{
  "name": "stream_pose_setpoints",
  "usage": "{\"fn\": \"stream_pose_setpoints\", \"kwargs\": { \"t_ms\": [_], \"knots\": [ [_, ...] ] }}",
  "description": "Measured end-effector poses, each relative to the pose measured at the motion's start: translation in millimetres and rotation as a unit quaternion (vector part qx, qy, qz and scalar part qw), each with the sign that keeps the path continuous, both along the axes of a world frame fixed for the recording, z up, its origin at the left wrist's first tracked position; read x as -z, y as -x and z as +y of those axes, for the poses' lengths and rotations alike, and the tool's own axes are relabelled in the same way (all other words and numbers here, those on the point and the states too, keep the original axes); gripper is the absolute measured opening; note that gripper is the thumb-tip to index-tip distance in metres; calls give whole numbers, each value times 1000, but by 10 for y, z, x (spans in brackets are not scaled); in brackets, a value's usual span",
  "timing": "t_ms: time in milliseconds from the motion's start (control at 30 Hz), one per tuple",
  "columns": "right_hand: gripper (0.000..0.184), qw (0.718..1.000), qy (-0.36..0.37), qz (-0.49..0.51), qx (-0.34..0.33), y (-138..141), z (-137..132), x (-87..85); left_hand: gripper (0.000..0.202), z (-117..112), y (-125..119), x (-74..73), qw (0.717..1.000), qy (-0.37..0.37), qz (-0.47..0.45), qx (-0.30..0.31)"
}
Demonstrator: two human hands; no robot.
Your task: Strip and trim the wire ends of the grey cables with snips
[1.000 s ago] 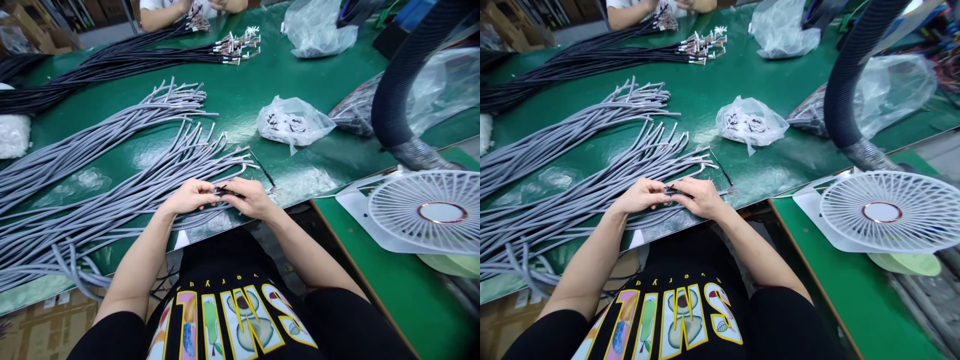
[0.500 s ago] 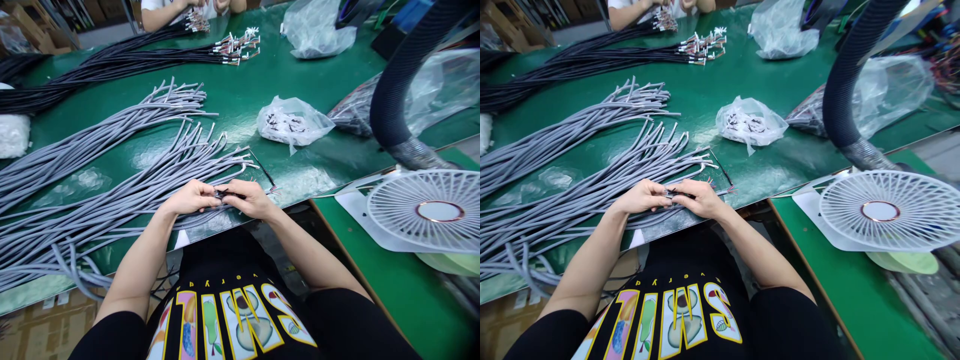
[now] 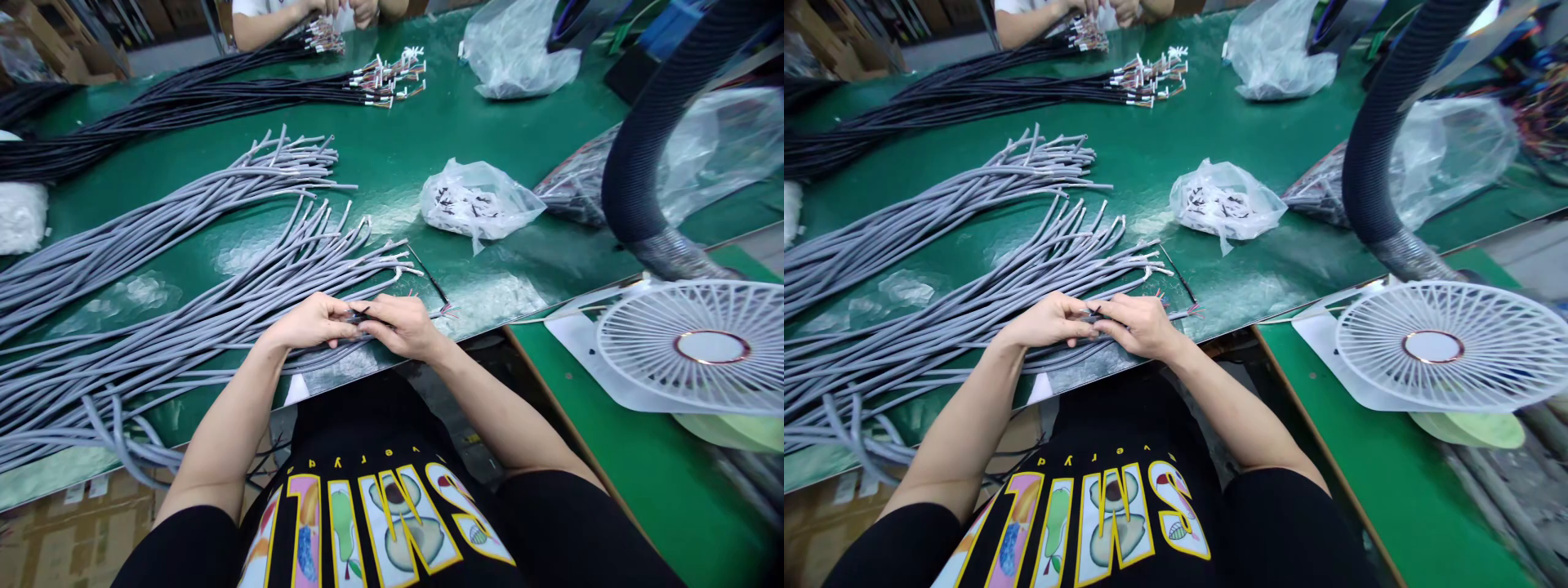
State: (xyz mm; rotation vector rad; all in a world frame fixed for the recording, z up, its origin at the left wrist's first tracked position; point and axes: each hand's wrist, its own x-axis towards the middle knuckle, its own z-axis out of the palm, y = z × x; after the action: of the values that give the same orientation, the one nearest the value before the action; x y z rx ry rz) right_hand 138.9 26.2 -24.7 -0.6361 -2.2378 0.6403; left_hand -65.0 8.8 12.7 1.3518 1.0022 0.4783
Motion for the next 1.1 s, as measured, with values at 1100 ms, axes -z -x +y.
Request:
{"fn": "stream_pose_setpoints", "kwargs": {
  "t_ms": [1100],
  "knots": [
    [20,998,-21,8,54,5,34,-187,29,92,-152,130,901,-41,-258,-345]
  ]
}}
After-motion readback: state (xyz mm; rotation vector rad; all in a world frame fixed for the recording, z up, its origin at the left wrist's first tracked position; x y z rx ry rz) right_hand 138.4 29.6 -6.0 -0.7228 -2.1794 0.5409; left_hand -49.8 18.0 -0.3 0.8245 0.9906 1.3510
